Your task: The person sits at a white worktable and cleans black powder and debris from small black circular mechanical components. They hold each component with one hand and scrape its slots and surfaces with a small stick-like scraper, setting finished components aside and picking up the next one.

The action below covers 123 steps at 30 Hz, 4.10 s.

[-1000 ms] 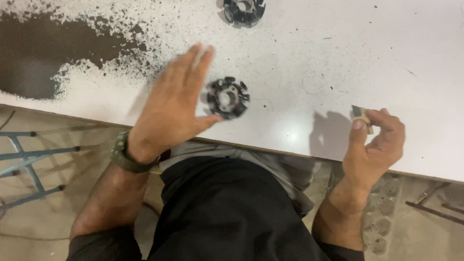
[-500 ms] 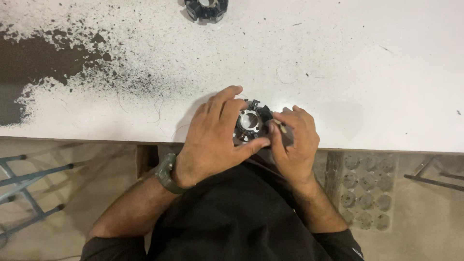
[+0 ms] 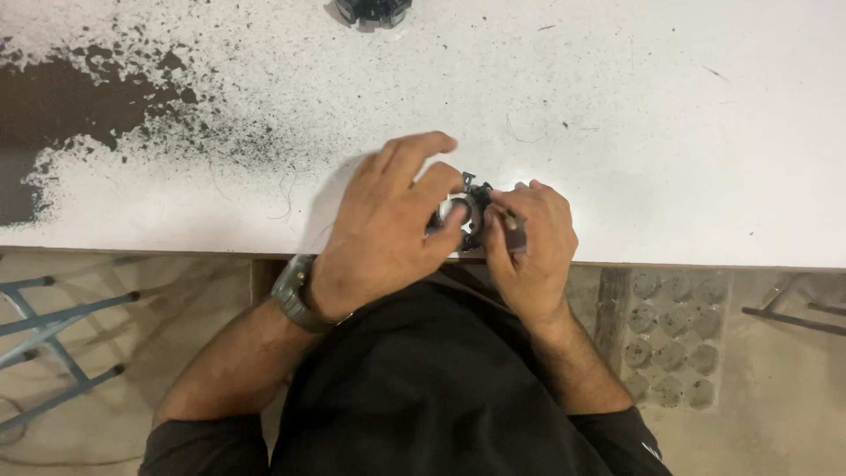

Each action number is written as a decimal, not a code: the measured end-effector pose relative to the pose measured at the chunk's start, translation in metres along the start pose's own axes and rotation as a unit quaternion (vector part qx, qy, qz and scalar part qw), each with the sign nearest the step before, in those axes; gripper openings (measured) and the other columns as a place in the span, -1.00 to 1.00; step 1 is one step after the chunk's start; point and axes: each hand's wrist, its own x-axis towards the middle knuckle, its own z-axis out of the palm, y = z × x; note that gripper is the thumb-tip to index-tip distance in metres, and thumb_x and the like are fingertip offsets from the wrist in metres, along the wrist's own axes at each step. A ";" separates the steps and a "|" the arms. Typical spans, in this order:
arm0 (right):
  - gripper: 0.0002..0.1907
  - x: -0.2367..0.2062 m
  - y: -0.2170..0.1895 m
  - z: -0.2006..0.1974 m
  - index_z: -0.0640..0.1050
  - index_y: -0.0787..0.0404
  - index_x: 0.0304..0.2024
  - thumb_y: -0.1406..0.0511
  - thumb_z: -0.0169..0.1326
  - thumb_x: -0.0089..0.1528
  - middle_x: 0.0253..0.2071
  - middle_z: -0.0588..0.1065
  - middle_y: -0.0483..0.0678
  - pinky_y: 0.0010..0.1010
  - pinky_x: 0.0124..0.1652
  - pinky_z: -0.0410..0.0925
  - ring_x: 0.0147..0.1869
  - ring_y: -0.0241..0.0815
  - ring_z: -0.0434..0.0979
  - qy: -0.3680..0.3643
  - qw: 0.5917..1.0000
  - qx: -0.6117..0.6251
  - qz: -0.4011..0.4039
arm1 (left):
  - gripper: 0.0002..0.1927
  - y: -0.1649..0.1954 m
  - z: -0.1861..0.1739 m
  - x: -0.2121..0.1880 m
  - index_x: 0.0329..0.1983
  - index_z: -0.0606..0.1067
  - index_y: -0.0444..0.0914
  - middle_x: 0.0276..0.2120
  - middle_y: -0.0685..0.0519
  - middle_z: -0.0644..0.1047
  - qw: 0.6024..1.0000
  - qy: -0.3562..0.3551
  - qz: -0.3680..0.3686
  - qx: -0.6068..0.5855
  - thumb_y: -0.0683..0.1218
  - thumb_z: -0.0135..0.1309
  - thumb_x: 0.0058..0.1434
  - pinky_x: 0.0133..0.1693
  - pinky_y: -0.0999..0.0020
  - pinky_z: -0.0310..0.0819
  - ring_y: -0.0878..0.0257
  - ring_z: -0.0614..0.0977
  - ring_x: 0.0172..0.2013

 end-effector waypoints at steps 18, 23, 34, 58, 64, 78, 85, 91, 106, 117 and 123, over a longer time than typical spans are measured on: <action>-0.69 0.002 -0.006 -0.004 0.53 0.21 -0.06 0.48 0.23 0.16 -0.18 0.53 -0.03 0.00 0.29 0.35 0.04 0.00 0.58 -0.024 0.999 -0.023 -0.035 | -0.87 0.005 0.022 -0.011 -0.23 0.55 -0.23 0.12 0.00 0.49 0.999 0.017 -0.026 -0.041 -0.14 0.24 0.18 0.10 0.07 0.39 0.07 0.51 0.11; -0.74 0.008 -0.009 -0.009 0.55 0.20 -0.09 0.46 0.24 0.17 -0.20 0.54 -0.04 -0.01 0.29 0.36 0.07 0.04 0.60 -0.045 0.999 -0.023 -0.015 | -0.86 0.008 0.023 -0.008 -0.32 0.53 -0.23 0.09 -0.02 0.50 0.997 -0.014 -0.051 -0.052 -0.10 0.24 0.14 0.11 0.01 0.32 0.06 0.49 0.08; -0.75 0.003 -0.003 -0.016 0.53 0.19 -0.04 0.46 0.22 0.25 -0.16 0.55 -0.02 0.00 0.29 0.41 0.04 0.01 0.59 -0.047 0.998 0.033 -0.011 | -0.85 0.008 0.047 -0.012 -0.25 0.51 -0.32 0.06 -0.06 0.51 0.998 0.054 -0.036 -0.002 -0.15 0.16 0.16 0.09 0.05 0.35 0.06 0.52 0.08; -0.77 0.001 -0.003 -0.005 0.53 0.23 -0.02 0.48 0.19 0.28 -0.14 0.56 0.04 0.01 0.31 0.38 0.08 0.12 0.58 -0.016 1.000 0.010 0.004 | -0.65 0.001 0.008 -0.003 -0.02 0.52 -0.27 0.01 -0.05 0.44 1.000 -0.005 -0.023 0.007 -0.06 0.27 0.18 -0.05 0.06 0.44 0.03 0.53 -0.05; -0.74 0.001 -0.004 -0.003 0.52 0.23 -0.02 0.50 0.19 0.25 -0.13 0.55 0.04 0.02 0.27 0.40 0.07 0.13 0.58 -0.016 1.000 -0.002 0.000 | -0.83 -0.002 0.011 0.003 -0.10 0.54 -0.23 0.01 0.06 0.49 0.999 -0.022 0.017 0.029 -0.12 0.20 0.28 -0.03 0.13 0.46 0.11 0.55 -0.03; -0.73 0.009 -0.006 -0.004 0.53 0.22 -0.03 0.50 0.21 0.24 -0.17 0.55 -0.01 0.01 0.25 0.38 0.01 0.06 0.57 -0.017 1.000 -0.018 -0.018 | -0.82 -0.011 0.013 0.005 -0.03 0.51 -0.25 -0.04 0.08 0.52 0.994 -0.096 -0.037 -0.025 -0.11 0.16 0.36 -0.08 0.17 0.51 0.12 0.59 -0.05; -0.72 0.008 -0.004 -0.003 0.53 0.21 -0.02 0.50 0.22 0.25 -0.14 0.54 -0.01 0.01 0.27 0.36 0.03 0.05 0.56 -0.021 0.999 -0.028 -0.019 | -0.79 -0.009 0.007 0.003 -0.18 0.50 -0.20 0.02 0.01 0.49 0.993 -0.023 0.105 0.053 -0.11 0.17 0.11 -0.10 0.16 0.54 0.07 0.61 -0.01; -0.67 0.007 0.001 -0.003 0.51 0.20 0.00 0.51 0.22 0.21 -0.12 0.54 -0.04 0.05 0.36 0.27 0.09 -0.01 0.58 -0.015 0.999 -0.011 -0.036 | -0.84 -0.002 0.013 0.006 -0.12 0.51 -0.27 -0.12 0.00 0.52 0.996 -0.068 -0.019 -0.045 -0.14 0.15 0.27 -0.21 0.11 0.51 0.03 0.62 -0.21; -0.63 0.000 0.007 0.000 0.51 0.17 -0.10 0.55 0.22 0.09 -0.19 0.51 -0.06 0.05 0.34 0.28 0.04 -0.03 0.57 -0.029 0.995 -0.002 -0.096 | -0.80 -0.007 0.023 -0.008 -0.23 0.45 -0.32 -0.29 -0.03 0.45 1.000 -0.001 0.007 0.001 -0.18 0.16 0.11 -0.25 0.15 0.48 0.07 0.56 -0.31; -0.62 0.001 0.003 0.001 0.53 0.17 -0.06 0.55 0.27 0.12 -0.15 0.51 -0.05 -0.02 0.27 0.33 0.10 -0.03 0.55 -0.043 0.993 -0.031 -0.106 | -0.77 -0.003 0.038 -0.020 -0.24 0.42 -0.30 -0.28 -0.03 0.44 0.997 0.067 0.026 0.039 -0.18 0.14 0.03 -0.20 0.14 0.43 0.06 0.53 -0.26; -0.72 -0.005 0.055 -0.030 0.54 0.14 -0.06 0.50 0.27 0.25 -0.03 0.55 -0.05 0.03 0.41 0.23 0.20 -0.10 0.53 -0.069 0.990 -0.089 -0.082 | -0.83 -0.012 0.011 -0.013 -0.21 0.44 -0.25 -0.27 0.01 0.49 0.997 -0.063 -0.038 -0.024 -0.09 0.15 0.23 -0.27 0.17 0.47 0.16 0.54 -0.32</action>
